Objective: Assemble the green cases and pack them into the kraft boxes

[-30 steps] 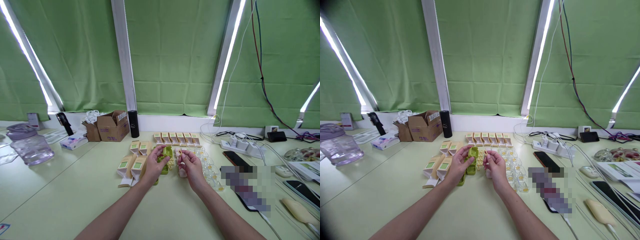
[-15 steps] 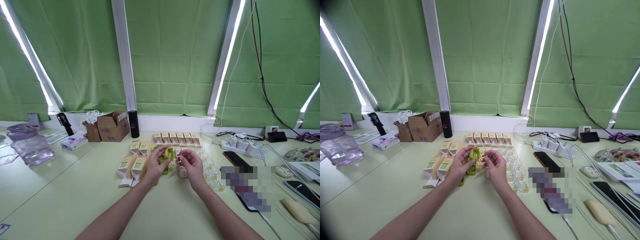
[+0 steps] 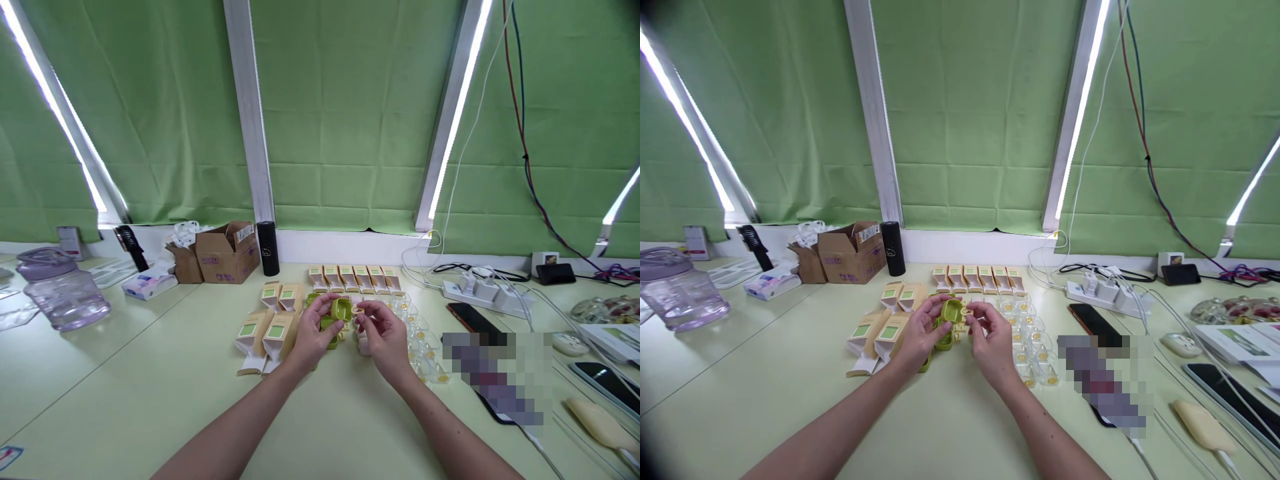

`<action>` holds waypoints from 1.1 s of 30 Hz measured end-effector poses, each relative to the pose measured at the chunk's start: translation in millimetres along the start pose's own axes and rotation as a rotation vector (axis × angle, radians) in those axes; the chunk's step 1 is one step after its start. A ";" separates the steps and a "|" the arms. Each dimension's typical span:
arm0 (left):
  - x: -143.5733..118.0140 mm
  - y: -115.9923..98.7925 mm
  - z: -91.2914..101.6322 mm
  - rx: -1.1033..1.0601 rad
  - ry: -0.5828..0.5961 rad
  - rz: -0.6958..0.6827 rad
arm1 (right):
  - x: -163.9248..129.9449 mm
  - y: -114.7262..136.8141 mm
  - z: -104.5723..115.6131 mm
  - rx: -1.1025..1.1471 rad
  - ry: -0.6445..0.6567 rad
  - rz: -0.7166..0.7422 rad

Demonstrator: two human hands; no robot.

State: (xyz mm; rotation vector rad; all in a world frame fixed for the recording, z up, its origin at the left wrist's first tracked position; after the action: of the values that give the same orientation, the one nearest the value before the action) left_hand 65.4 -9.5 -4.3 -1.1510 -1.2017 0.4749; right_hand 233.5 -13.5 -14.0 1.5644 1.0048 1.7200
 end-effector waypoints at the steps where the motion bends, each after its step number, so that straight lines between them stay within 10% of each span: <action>1: -0.2 0.3 -0.1 0.006 0.010 -0.004 | -0.4 0.0 0.1 -0.022 0.007 0.013; 19: -3.9 -2.5 -3.1 0.215 0.091 -0.039 | 0.0 7.8 1.6 -0.718 0.027 0.453; 33: -4.4 -1.7 -2.7 0.314 0.125 -0.075 | -0.4 2.5 2.1 -0.920 0.061 0.496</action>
State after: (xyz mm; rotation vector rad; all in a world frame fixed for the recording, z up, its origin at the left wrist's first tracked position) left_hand 65.8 -14.9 -4.7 -0.8509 -1.0166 0.5067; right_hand 235.8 -14.9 -12.1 1.1613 -0.2262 2.1086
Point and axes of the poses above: each hand's wrist, its own x-axis towards the middle knuckle, its own z-axis out of the back of the hand, y = z × x, the point moved 1 cm from there along x, towards the middle knuckle, and after that the axes turned 13 degrees about y, right-handed, at the moved point
